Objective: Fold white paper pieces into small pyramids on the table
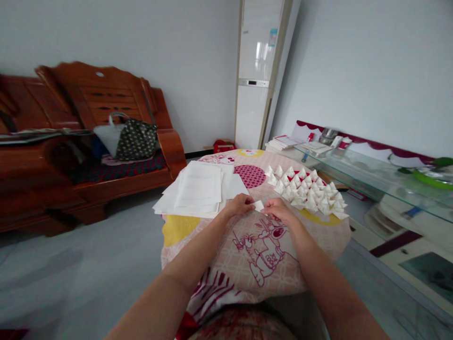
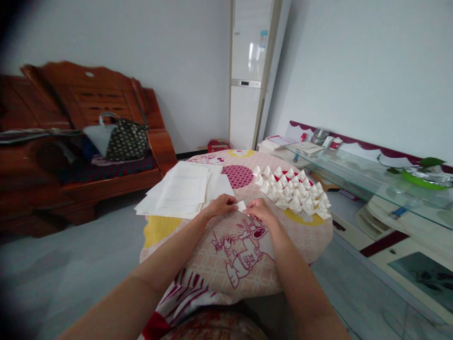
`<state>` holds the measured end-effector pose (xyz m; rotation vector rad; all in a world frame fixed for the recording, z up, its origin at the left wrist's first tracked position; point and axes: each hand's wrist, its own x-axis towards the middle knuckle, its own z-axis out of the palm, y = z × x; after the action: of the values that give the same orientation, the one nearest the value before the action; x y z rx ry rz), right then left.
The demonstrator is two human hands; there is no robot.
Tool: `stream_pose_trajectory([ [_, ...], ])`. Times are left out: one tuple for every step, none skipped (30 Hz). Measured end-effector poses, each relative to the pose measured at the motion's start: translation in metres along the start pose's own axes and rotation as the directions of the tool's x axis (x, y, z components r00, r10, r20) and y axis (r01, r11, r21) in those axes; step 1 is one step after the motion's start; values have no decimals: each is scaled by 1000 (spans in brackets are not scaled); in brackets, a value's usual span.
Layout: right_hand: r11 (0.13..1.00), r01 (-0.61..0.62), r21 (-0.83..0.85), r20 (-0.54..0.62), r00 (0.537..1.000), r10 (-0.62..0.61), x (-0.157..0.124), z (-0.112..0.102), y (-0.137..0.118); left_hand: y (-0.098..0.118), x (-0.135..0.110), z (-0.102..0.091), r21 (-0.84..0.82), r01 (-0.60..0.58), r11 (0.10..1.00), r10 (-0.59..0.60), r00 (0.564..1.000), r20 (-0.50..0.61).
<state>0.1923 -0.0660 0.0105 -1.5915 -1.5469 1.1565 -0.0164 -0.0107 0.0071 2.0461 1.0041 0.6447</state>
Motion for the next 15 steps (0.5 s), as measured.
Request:
stream_pose_trajectory([
  [999,25,40,26,999,-26,-4,0,1,2,-3,1,-27,15,1000,-15,1000,-9],
  [996,49,70,34,998,-52,-7,1,1,3,-7,2,-56,39,998,-39,999,-2],
  [994,66,86,35,997,-70,-10,1,2,4,-11,3,-98,50,994,-50,999,1],
  [992,85,95,36,995,-89,-13,2,3,4,-14,4,-137,58,989,-58,998,3],
  [989,104,103,35,994,-108,-15,4,3,4,-18,6,-175,60,983,-63,998,-17],
  [987,118,110,41,992,-123,-17,5,4,4,-21,8,-221,67,973,-72,997,-19],
  [986,125,112,45,990,-131,-18,7,5,3,-24,10,-277,81,958,-88,996,-15],
  [986,125,114,44,990,-131,-20,8,6,3,-26,13,-335,105,936,-107,994,11],
  [985,122,118,37,991,-127,-21,10,6,2,-27,15,-395,121,911,-127,992,9],
  [985,118,124,20,992,-122,-21,11,7,1,-28,18,-447,139,884,-155,988,0],
  [984,117,135,2,993,-118,-22,13,7,0,-28,20,-500,148,853,-181,983,-17],
  [982,119,149,-15,993,-118,-22,14,7,0,-28,22,-548,151,823,-203,979,-36],
  [978,125,165,-28,992,-122,-22,15,7,1,-28,22,-587,153,795,-223,974,-49],
  [975,131,180,-35,991,-127,-22,16,7,1,-27,23,-618,153,771,-240,969,-59],
  [971,140,193,-41,990,-134,-22,17,7,1,-27,22,-638,157,754,-248,967,-55],
])
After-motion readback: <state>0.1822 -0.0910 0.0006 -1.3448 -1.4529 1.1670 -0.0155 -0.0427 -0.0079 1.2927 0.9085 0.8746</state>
